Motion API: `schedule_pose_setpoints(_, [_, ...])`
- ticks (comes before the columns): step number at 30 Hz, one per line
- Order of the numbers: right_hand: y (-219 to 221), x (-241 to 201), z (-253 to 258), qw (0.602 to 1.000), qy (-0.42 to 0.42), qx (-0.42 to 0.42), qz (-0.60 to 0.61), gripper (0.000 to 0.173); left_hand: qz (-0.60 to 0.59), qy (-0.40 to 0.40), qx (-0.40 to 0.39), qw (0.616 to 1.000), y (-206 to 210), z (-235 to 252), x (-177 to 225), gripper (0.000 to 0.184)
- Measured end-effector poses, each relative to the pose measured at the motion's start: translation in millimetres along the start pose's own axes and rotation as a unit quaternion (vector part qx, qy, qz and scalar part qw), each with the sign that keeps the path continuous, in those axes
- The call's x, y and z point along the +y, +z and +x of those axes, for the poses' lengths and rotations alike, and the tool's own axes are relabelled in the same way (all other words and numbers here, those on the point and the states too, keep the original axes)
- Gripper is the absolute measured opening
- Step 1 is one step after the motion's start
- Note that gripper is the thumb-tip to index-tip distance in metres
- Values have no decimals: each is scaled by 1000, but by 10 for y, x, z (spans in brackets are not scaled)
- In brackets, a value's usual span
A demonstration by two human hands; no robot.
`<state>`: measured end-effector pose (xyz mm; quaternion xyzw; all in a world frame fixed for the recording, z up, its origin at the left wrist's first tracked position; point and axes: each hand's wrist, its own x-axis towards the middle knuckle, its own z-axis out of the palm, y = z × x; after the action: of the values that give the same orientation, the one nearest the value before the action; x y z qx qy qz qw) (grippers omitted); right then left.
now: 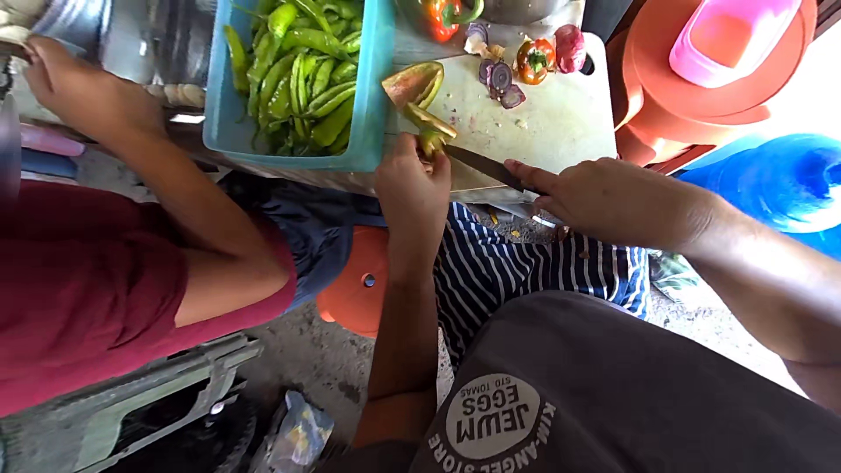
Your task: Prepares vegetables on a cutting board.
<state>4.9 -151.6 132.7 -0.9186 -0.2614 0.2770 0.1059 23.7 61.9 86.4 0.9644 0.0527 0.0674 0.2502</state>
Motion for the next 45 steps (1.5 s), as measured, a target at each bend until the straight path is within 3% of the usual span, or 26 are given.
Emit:
schedule_pose_setpoints(4, [-234,-12,38,999,-6,-37,-29,56,-4,15,37,999,25,-33,-41,32])
schedule_pose_setpoints(7, [-246,122,-30,1000,-13,-5,7,54,10,25,42,999,-76,62,5,37])
schedule_pose_setpoints(11, [-123,326,-283,988,-17,135,75,53,42,39,-93,994,-181,440,64,46])
schedule_pose_setpoints(14, [-83,436,-441,980,20,175,90,54,90,36,-170,981,-115,642,124,51])
schedule_pose_setpoints(17, [10,526,-579,971,45,200,120,55,102,44,-208,972,-57,629,137,44])
schedule_pose_setpoints(22, [223,661,-715,953,50,247,167,56,104,54,-228,967,-61,627,68,39])
schedule_pose_setpoints(25, [276,706,-734,943,47,273,184,56,186,92,-202,957,-22,588,177,34])
schedule_pose_setpoints(29, [330,733,-748,938,71,272,203,56,352,88,-196,911,229,409,408,31])
schedule_pose_setpoints(33, [410,757,-743,934,68,280,211,56,378,103,-201,898,235,464,453,28])
schedule_pose_setpoints(37, [464,757,-772,926,68,295,225,56,337,77,-253,904,21,626,605,31])
schedule_pose_setpoints(40, [460,771,-814,922,82,296,235,55,256,95,-209,939,-258,792,790,44])
schedule_pose_setpoints(45, [431,772,-836,916,93,303,245,55,124,182,-123,968,-628,1306,1423,43])
